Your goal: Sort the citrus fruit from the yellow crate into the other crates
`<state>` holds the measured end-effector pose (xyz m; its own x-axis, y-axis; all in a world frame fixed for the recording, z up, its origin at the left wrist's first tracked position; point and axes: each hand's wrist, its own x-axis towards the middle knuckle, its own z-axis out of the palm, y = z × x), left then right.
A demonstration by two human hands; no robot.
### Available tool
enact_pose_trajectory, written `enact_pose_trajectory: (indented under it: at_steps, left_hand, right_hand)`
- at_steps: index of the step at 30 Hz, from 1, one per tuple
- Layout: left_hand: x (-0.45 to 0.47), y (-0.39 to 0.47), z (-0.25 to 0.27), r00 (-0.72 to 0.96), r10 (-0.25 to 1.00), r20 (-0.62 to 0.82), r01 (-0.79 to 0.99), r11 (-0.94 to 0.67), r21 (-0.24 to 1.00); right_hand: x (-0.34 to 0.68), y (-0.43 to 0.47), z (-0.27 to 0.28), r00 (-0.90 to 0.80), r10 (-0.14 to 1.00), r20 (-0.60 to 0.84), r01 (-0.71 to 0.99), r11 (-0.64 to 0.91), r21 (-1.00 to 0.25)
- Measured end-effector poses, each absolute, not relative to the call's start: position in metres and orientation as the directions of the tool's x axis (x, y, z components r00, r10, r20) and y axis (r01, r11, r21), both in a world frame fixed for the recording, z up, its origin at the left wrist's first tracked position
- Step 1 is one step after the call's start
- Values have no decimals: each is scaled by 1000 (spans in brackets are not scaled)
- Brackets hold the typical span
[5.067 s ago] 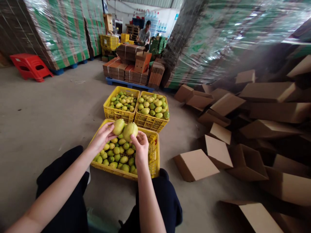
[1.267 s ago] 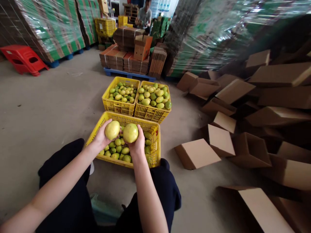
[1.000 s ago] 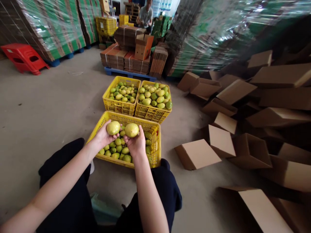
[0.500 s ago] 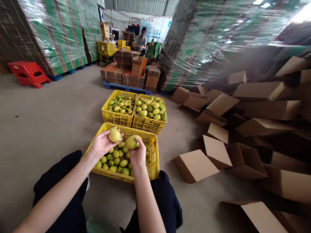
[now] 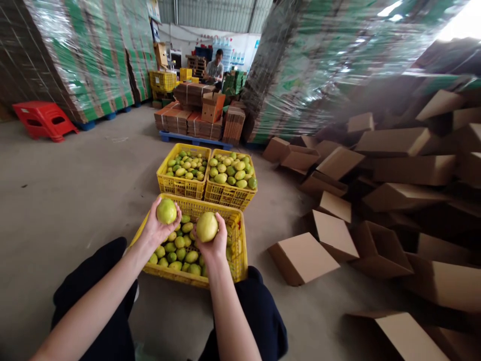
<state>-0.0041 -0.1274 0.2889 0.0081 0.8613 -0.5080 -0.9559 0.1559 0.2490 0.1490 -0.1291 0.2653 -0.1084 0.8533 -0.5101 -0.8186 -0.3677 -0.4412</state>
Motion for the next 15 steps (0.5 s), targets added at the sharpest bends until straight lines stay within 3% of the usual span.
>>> enact_pose_trajectory:
  at_steps: [4, 8, 11, 15]
  left_hand:
    - [-4, -128, 289, 94, 892, -442, -935, 232, 269]
    - [-5, -130, 286, 149, 871, -468, -915, 301, 268]
    - [-5, -131, 287, 166, 855, -492, -913, 322, 251]
    - [-4, -132, 293, 47, 842, -537, -898, 271, 347]
  right_hand:
    - [148, -129, 268, -176, 830, -529, -782, -445, -436]
    - [145, -132, 273, -263, 824, -502, -780, -488, -392]
    - [143, -134, 274, -223, 860, -459, -797, -432, -423]
    - [143, -135, 271, -113, 894, -434, -810, -336, -481]
